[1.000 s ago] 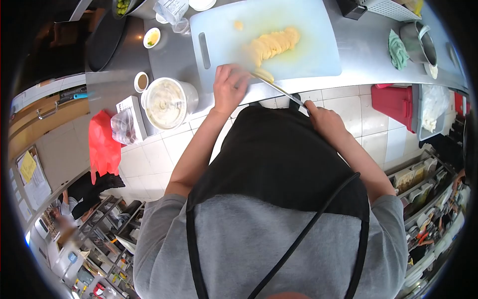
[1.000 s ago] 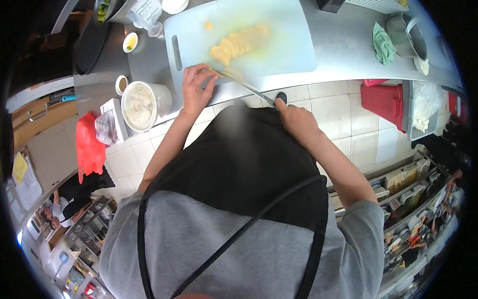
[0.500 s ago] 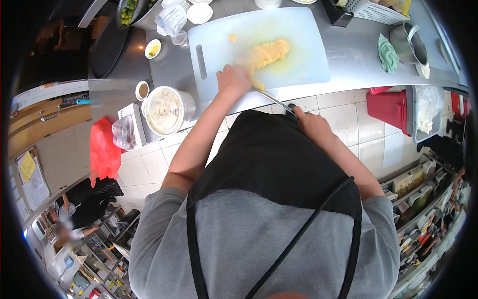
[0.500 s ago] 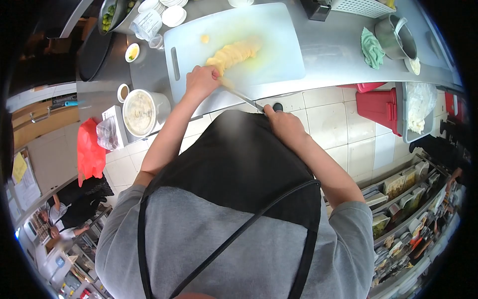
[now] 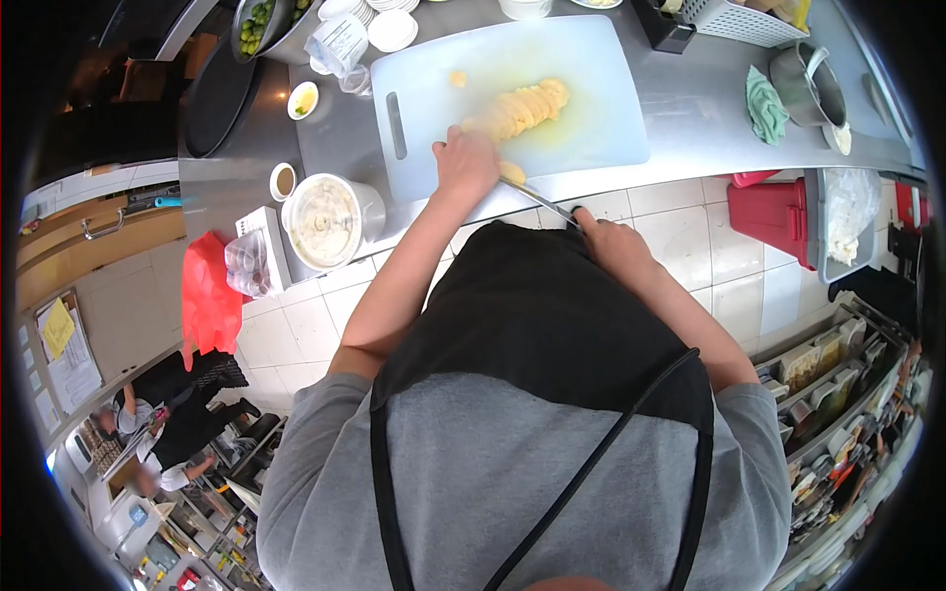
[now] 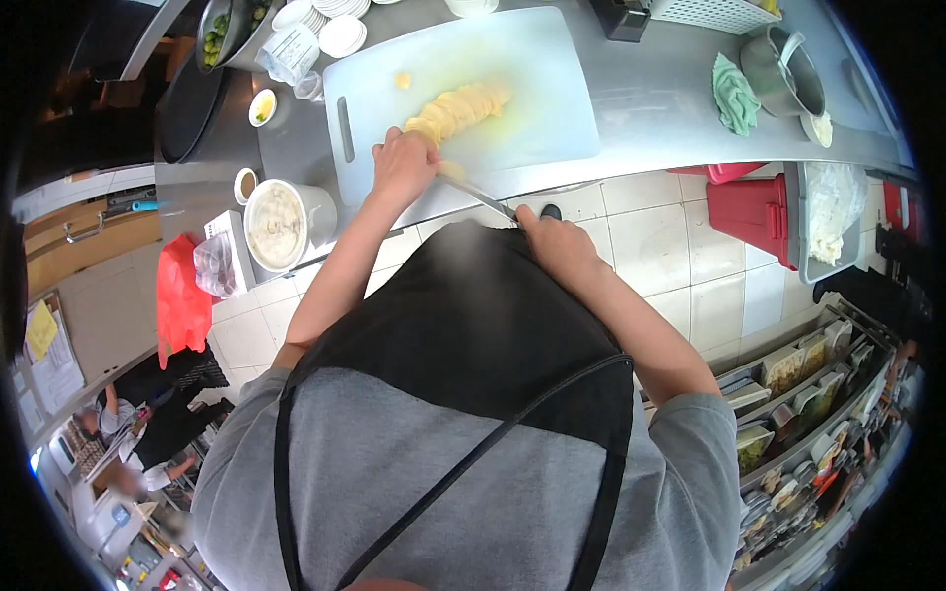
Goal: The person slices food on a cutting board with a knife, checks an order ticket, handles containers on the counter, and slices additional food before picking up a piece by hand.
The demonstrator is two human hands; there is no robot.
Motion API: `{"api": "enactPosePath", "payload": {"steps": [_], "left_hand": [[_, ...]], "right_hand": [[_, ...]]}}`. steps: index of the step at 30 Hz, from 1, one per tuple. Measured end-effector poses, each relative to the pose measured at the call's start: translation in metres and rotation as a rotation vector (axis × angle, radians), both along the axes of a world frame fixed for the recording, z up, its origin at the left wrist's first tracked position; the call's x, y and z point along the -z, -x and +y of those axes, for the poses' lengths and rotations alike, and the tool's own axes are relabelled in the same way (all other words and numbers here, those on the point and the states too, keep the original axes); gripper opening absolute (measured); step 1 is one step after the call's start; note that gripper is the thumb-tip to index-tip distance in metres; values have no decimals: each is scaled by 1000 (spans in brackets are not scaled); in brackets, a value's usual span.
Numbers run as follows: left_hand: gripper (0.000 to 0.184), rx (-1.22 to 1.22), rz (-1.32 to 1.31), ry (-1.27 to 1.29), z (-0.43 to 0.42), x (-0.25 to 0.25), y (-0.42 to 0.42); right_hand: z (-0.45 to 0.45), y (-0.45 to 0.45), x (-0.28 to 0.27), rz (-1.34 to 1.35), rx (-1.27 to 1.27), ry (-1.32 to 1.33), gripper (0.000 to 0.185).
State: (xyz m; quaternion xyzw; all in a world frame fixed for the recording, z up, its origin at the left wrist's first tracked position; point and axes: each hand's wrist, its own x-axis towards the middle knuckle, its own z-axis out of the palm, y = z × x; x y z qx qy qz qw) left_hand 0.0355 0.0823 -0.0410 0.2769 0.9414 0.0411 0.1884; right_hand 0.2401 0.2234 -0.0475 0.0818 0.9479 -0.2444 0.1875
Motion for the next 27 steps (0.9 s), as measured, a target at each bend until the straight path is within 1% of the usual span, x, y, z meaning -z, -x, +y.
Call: {"api": "enactPosePath", "payload": {"steps": [2, 3, 5, 9, 11, 12, 14, 15, 17, 18, 20, 21, 23, 27], "left_hand": [[8, 121, 48, -83, -4, -20, -4], [8, 121, 47, -82, -7, -19, 1], [9, 122, 244, -122, -16, -15, 18], [15, 92, 313, -187, -24, 11, 39], [20, 67, 374, -276, -24, 11, 39], [20, 70, 371, -275, -26, 10, 38], [26, 138, 211, -339, -29, -5, 31], [26, 139, 208, -338, -30, -11, 25], [23, 352, -108, -275, -31, -19, 15], [23, 351, -108, -272, -31, -16, 13], [17, 414, -152, -203, -29, -8, 8], [17, 416, -153, -202, -29, -5, 6], [9, 404, -182, -235, -27, -5, 4], [12, 454, -127, -210, -24, -16, 1]], "right_hand": [[1, 1, 0, -8, -1, 3, 13], [1, 0, 1, -9, 0, 5, 13], [0, 0, 1, 7, 6, 1, 13], [0, 2, -1, -11, 1, -10, 12], [-1, 3, -3, -34, 7, -23, 14], [-2, 2, -3, -37, 10, -22, 14], [-2, 1, -3, -1, -14, -56, 16], [-2, 1, -2, -3, -13, -55, 16], [-2, 2, 0, 21, -29, -104, 18], [-2, 3, 0, 21, -30, -102, 18], [-2, 4, 0, 19, -39, -107, 19], [-2, 4, 0, 19, -38, -106, 19], [-2, 4, 1, 22, -38, -112, 20], [-3, 4, 1, 29, -31, -104, 19]]}}
